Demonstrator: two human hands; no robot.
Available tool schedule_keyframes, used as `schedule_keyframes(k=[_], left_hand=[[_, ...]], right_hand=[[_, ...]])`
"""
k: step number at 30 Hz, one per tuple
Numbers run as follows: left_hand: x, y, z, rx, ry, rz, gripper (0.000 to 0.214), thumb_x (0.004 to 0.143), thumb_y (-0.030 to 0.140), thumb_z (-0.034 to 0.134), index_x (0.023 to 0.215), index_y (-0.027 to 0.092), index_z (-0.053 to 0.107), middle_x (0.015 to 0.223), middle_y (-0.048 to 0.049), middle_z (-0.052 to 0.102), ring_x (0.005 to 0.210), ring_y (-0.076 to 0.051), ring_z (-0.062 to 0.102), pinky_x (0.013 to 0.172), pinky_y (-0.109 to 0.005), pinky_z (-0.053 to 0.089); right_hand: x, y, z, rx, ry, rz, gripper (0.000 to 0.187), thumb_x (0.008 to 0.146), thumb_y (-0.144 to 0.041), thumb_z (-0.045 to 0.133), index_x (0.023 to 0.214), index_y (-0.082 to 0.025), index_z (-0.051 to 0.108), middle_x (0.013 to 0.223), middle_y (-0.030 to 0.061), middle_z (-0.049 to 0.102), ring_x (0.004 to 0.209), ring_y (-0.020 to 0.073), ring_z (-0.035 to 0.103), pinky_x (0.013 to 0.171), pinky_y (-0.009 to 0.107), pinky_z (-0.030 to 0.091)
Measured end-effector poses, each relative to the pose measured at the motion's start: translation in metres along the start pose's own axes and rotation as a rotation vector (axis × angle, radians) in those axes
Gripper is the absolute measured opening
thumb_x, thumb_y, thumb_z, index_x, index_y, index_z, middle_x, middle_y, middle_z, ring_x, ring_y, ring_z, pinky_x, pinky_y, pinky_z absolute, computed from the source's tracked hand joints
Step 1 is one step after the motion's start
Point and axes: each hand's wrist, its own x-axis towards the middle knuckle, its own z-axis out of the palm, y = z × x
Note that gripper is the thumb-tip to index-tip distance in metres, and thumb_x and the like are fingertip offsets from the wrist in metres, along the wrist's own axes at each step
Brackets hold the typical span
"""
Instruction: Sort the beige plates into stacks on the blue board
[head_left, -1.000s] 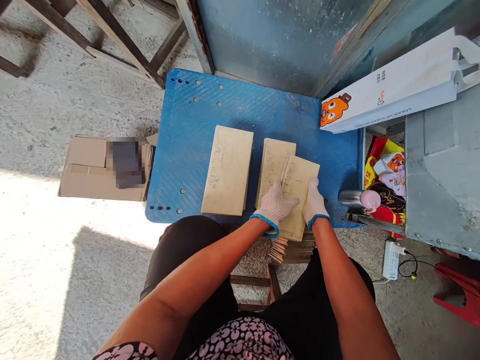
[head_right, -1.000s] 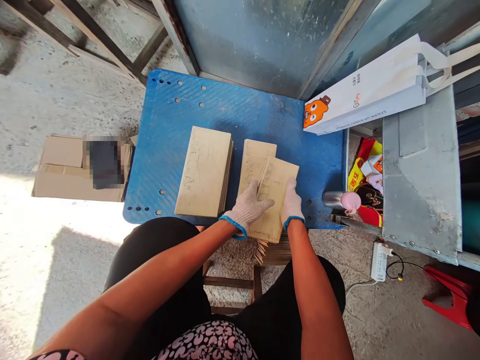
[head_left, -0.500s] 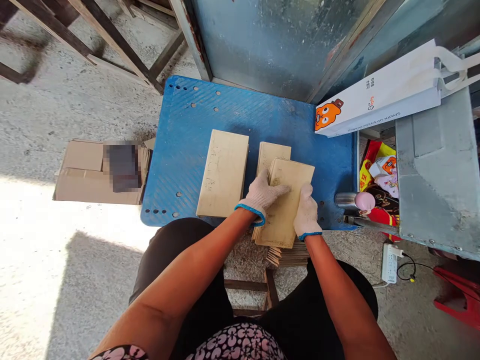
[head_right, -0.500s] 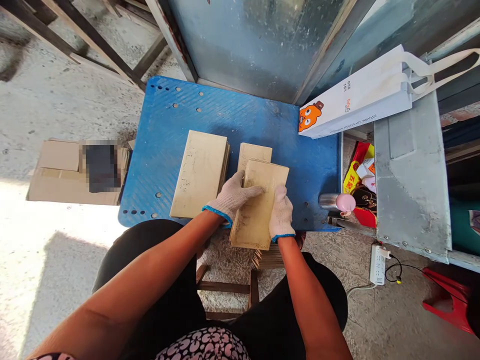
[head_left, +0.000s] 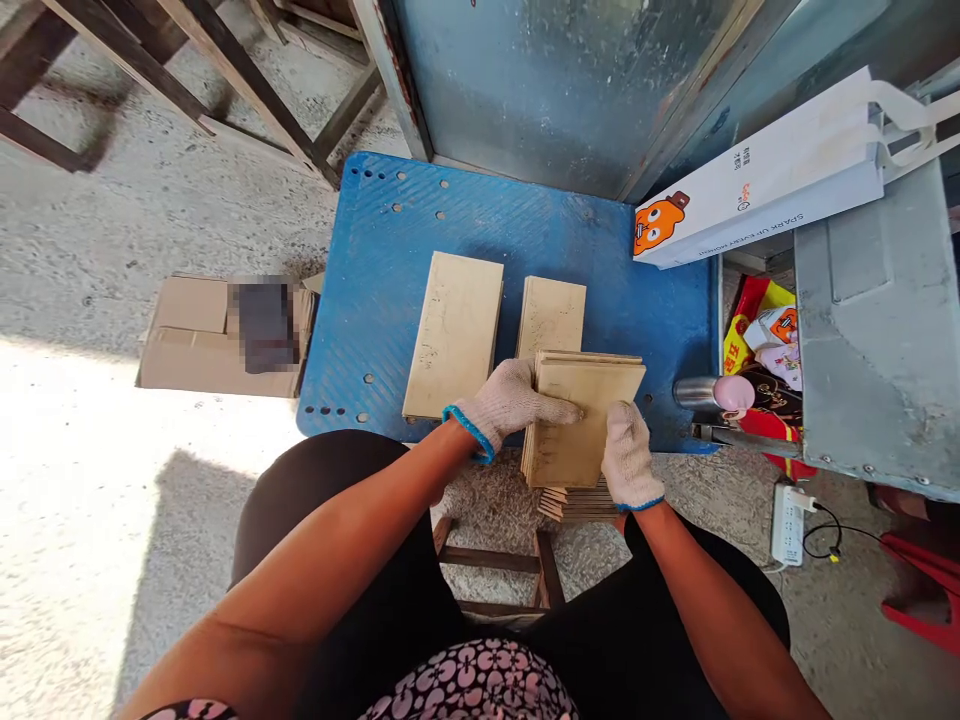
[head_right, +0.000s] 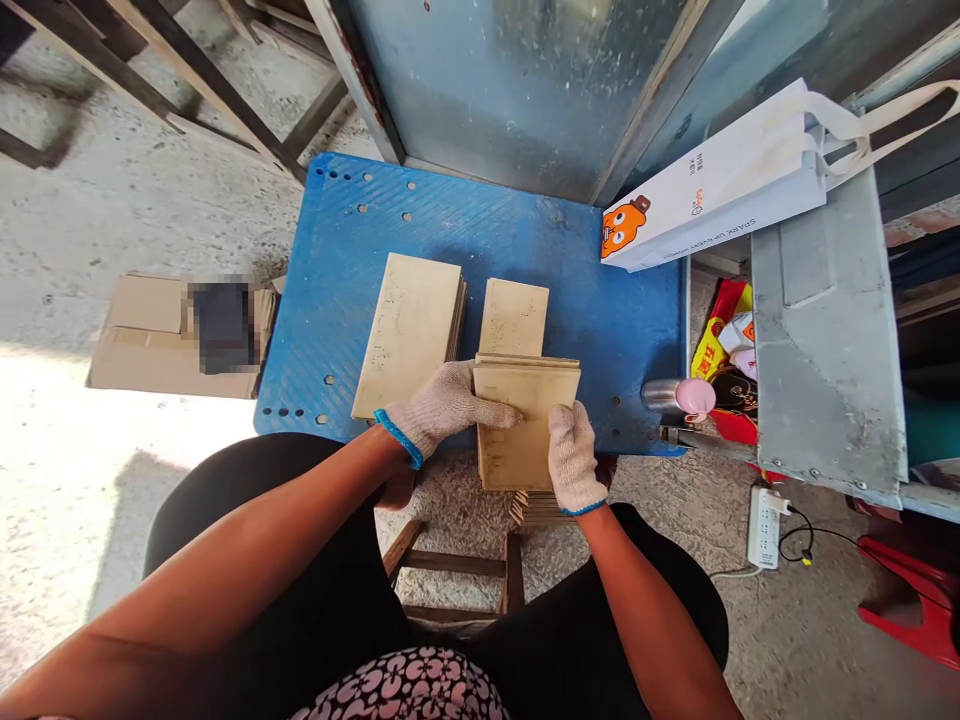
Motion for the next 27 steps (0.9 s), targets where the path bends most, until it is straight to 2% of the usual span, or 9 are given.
schedule_keyframes(k=[3,5,8,10,14,16,21,24,27], left_hand=[[-0.019,0.003,0.002,0.051,0.001,0.019,0.062,0.049,0.026,0.088,0.106,0.012,0.069,0.099,-0.0081,0.075,0.093,-0.025,0.069,0.086,-0.041,0.056],[-0.034,0.006,0.004,0.108,0.020,0.007,0.058,0.052,0.028,0.087,0.105,0.013,0.070,0.096,-0.0073,0.075,0.092,-0.024,0.070,0.082,-0.040,0.057],[-0.056,0.010,0.008,0.280,0.070,-0.039,0.055,0.054,0.031,0.085,0.105,0.015,0.071,0.093,-0.0056,0.075,0.089,-0.023,0.070,0.078,-0.036,0.058],[-0.067,0.011,0.009,0.471,0.108,-0.068,0.052,0.054,0.032,0.084,0.103,0.018,0.072,0.095,-0.0045,0.074,0.089,-0.022,0.069,0.078,-0.034,0.057],[-0.079,0.011,0.009,0.779,0.093,-0.067,0.044,0.057,0.035,0.082,0.099,0.025,0.073,0.101,-0.0022,0.073,0.091,-0.021,0.067,0.083,-0.032,0.053],[-0.081,0.009,0.009,0.859,0.068,-0.071,0.044,0.059,0.035,0.080,0.101,0.027,0.073,0.102,-0.0013,0.073,0.092,-0.021,0.067,0.084,-0.031,0.051],[-0.085,-0.004,0.012,1.027,0.009,-0.104,0.042,0.063,0.038,0.075,0.105,0.029,0.073,0.099,-0.0006,0.071,0.088,-0.021,0.067,0.080,-0.030,0.049],[-0.088,-0.019,0.014,1.105,-0.055,-0.094,0.039,0.067,0.038,0.070,0.106,0.031,0.072,0.100,-0.0005,0.070,0.085,-0.020,0.066,0.078,-0.029,0.048],[-0.090,-0.032,0.015,1.130,-0.104,-0.097,0.037,0.069,0.037,0.068,0.106,0.031,0.071,0.101,-0.0008,0.070,0.087,-0.020,0.066,0.077,-0.028,0.047]], right_hand=[[-0.011,-0.003,0.000,-0.072,0.160,0.104,0.070,0.092,-0.063,0.008,0.105,-0.018,0.060,0.049,-0.0101,0.042,0.038,0.0050,0.027,0.045,0.013,0.033],[-0.016,-0.008,0.005,-0.168,0.284,0.120,0.066,0.092,-0.063,0.019,0.106,-0.015,0.061,0.049,-0.0086,0.044,0.041,0.0056,0.036,0.049,0.016,0.040],[-0.022,-0.014,0.022,-0.250,0.387,-0.008,0.047,0.085,-0.060,0.049,0.104,-0.020,0.064,0.062,-0.0029,0.058,0.064,0.0129,0.059,0.060,0.026,0.053],[-0.026,-0.020,0.038,-0.269,0.420,-0.138,0.038,0.072,-0.050,0.072,0.098,-0.024,0.065,0.079,0.0005,0.067,0.085,0.0178,0.064,0.075,0.032,0.056],[-0.040,-0.034,0.060,-0.298,0.220,-0.282,0.061,0.051,-0.033,0.089,0.106,-0.022,0.064,0.107,0.0053,0.068,0.099,0.0241,0.063,0.091,0.042,0.054],[-0.049,-0.044,0.062,-0.345,0.128,-0.321,0.072,0.052,-0.032,0.089,0.117,-0.020,0.061,0.114,0.0068,0.066,0.102,0.0250,0.063,0.093,0.043,0.053],[-0.071,-0.064,0.057,-0.758,0.176,-0.434,0.084,0.057,-0.034,0.089,0.133,-0.021,0.056,0.128,0.0075,0.062,0.117,0.0268,0.058,0.104,0.041,0.044],[-0.075,-0.064,0.065,-1.037,0.120,-0.434,0.084,0.059,-0.038,0.087,0.135,-0.025,0.055,0.128,0.0059,0.062,0.117,0.0283,0.058,0.104,0.042,0.043],[-0.068,-0.052,0.081,-1.308,0.053,-0.328,0.072,0.065,-0.039,0.082,0.130,-0.024,0.057,0.121,0.0076,0.065,0.113,0.0298,0.060,0.100,0.043,0.045]])
